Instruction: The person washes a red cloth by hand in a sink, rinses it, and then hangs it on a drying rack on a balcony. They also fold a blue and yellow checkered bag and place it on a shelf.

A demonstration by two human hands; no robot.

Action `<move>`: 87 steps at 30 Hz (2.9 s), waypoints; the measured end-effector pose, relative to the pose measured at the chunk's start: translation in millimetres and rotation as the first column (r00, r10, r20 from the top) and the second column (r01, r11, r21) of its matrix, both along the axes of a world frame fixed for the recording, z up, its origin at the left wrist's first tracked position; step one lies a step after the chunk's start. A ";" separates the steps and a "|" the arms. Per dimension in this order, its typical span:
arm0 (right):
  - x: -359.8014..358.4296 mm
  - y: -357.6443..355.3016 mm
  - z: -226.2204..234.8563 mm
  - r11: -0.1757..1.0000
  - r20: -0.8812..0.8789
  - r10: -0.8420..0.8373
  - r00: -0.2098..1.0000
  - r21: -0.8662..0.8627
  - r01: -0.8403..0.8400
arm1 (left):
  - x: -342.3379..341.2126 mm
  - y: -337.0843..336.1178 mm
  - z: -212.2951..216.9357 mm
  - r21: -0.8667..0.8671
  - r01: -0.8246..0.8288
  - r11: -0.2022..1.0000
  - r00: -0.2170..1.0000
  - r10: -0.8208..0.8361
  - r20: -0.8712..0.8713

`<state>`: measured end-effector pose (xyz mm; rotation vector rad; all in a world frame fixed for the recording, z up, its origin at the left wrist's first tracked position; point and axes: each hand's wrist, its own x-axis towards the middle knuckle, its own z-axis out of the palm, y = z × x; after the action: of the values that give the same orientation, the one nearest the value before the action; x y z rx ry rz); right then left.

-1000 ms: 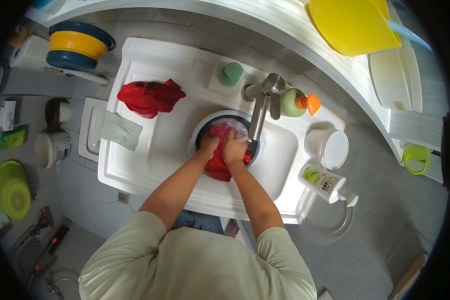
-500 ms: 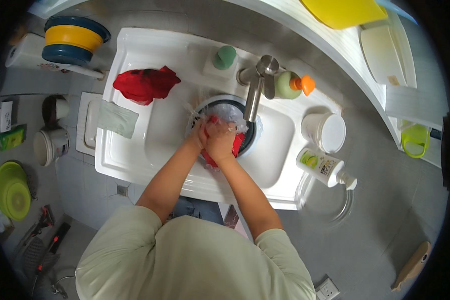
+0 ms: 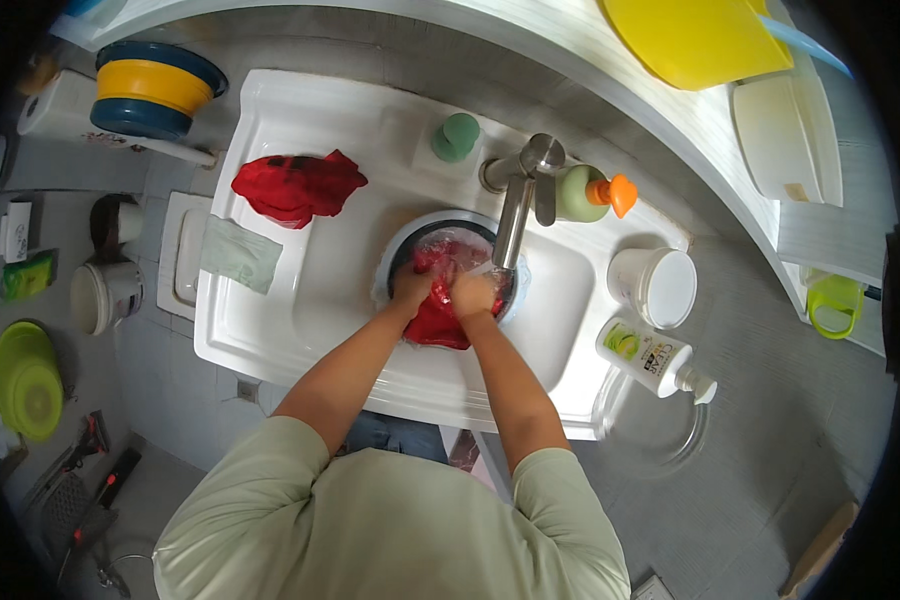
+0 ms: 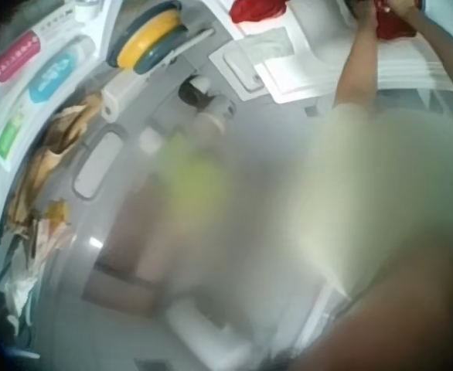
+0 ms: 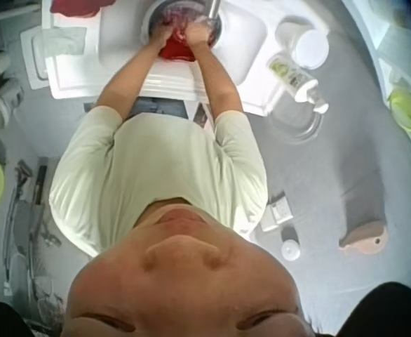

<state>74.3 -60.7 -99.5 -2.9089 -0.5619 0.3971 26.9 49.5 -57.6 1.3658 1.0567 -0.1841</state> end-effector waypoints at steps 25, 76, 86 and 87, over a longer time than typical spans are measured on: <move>1.5 21.4 117.5 0.812 0.051 -0.192 0.980 0.570 0.129 | -10.6 12.1 99.7 -0.783 -0.222 0.582 0.899 0.433 0.067; -1.8 -78.0 225.6 0.591 -0.404 -0.267 0.875 0.649 0.480 | 54.5 26.7 54.0 0.481 0.876 -0.024 0.143 -0.941 -0.307; -43.3 -77.6 184.2 -0.002 -0.864 -0.012 0.503 0.503 0.864 | -17.0 22.3 262.9 -0.127 0.696 0.707 0.700 -0.628 0.339; -41.8 -72.3 183.4 -0.042 -0.812 0.031 0.582 0.581 0.813 | -18.3 21.8 280.4 -0.175 0.666 0.725 0.724 -0.572 0.387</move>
<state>32.5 -133.1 83.9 -1.2108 0.2924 0.5445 8.6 71.3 222.8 1.3676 0.2424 -0.5962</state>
